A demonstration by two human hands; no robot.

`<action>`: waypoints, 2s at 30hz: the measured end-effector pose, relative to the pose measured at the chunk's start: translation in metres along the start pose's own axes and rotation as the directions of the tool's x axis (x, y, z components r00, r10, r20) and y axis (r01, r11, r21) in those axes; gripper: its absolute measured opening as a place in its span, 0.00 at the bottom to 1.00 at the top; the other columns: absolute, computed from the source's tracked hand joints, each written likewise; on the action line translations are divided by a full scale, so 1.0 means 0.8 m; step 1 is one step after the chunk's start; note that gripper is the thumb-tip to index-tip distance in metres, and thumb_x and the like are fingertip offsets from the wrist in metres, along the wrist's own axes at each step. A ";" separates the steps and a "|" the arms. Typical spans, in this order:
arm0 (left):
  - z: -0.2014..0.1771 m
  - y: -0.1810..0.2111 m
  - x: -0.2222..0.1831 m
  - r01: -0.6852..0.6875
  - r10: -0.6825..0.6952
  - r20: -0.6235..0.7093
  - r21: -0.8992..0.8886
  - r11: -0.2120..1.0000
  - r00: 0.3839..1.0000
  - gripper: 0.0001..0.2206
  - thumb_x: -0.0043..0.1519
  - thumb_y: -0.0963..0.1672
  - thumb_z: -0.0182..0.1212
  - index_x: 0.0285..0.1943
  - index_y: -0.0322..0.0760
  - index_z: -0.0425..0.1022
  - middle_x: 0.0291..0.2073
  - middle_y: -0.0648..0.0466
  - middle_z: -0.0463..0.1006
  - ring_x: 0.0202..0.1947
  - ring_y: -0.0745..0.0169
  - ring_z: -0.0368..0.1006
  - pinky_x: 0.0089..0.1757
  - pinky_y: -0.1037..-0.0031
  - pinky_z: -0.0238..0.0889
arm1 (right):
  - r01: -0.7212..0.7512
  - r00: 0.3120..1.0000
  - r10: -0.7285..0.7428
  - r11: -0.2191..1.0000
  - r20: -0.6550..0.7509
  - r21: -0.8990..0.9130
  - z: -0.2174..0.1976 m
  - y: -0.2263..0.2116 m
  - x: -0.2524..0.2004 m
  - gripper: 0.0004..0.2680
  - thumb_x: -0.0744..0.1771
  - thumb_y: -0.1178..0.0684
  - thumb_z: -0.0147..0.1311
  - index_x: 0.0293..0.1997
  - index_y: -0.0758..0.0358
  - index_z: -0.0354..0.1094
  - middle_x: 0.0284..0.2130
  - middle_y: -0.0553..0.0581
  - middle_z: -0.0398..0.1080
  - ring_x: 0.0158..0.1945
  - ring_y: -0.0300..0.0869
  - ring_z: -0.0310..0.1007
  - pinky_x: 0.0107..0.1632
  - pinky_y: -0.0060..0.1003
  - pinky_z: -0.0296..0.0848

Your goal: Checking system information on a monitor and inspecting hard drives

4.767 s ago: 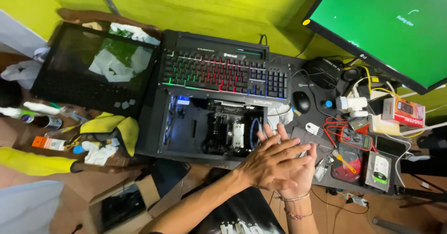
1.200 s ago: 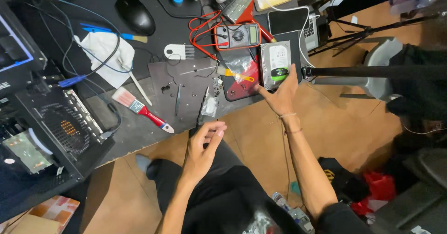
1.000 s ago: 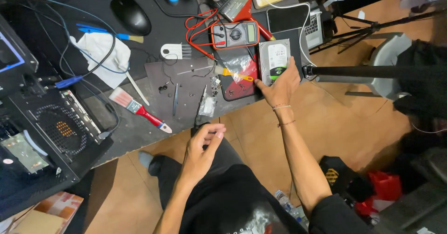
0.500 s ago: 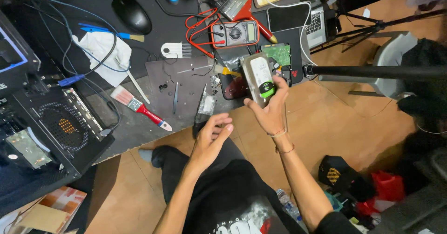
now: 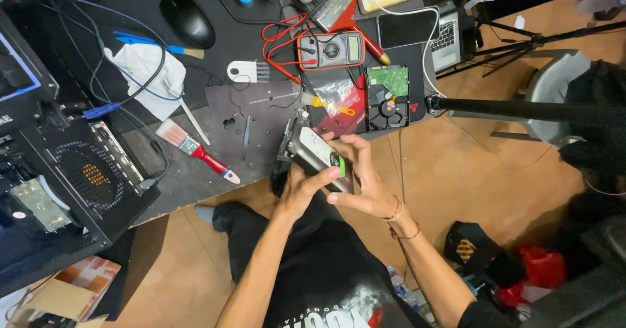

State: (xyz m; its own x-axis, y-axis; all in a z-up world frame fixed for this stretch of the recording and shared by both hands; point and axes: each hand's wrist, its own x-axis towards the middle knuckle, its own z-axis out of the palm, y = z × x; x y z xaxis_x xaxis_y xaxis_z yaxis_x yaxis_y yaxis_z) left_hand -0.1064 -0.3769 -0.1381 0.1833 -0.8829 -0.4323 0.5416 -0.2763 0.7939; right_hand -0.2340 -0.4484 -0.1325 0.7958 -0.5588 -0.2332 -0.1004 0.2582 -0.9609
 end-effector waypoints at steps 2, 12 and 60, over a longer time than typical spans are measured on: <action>-0.005 -0.022 0.004 -0.030 0.030 0.005 0.008 1.000 1.000 0.32 0.48 0.46 0.61 0.59 0.28 0.53 0.53 0.40 0.61 0.55 0.46 0.57 0.52 0.64 0.52 | 0.018 0.999 -0.014 0.996 0.043 -0.084 -0.005 -0.007 0.004 0.33 0.54 0.53 0.61 0.56 0.64 0.35 0.55 0.69 0.51 0.58 0.53 0.50 0.57 0.47 0.47; -0.001 -0.043 -0.002 -0.014 -0.011 -0.065 -0.377 0.926 0.998 0.29 0.49 0.49 0.57 0.55 0.25 0.56 0.46 0.40 0.66 0.43 0.46 0.68 0.40 0.64 0.65 | -0.432 0.741 -0.196 0.592 -0.642 -0.681 -0.113 0.087 0.050 0.32 0.55 0.43 0.64 0.55 0.67 0.45 0.49 0.67 0.51 0.55 0.55 0.49 0.59 0.44 0.42; -0.071 -0.037 -0.076 0.232 0.017 0.282 -0.820 0.523 0.959 0.47 0.47 0.65 0.38 0.64 0.26 0.43 0.45 0.30 0.64 0.40 0.33 0.66 0.40 0.43 0.57 | -0.283 0.948 -0.002 0.448 0.318 0.848 0.024 -0.048 0.036 0.35 0.54 0.34 0.52 0.59 0.70 0.44 0.41 0.81 0.55 0.40 0.67 0.60 0.46 0.52 0.64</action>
State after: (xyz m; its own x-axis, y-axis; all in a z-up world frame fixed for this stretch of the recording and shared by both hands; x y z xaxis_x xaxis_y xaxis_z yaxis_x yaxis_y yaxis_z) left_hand -0.0870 -0.2932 -0.1596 -0.0467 -0.9586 -0.2809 0.9986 -0.0380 -0.0364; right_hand -0.1958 -0.4590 -0.0991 0.9445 -0.2803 -0.1714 0.2363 0.9420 -0.2381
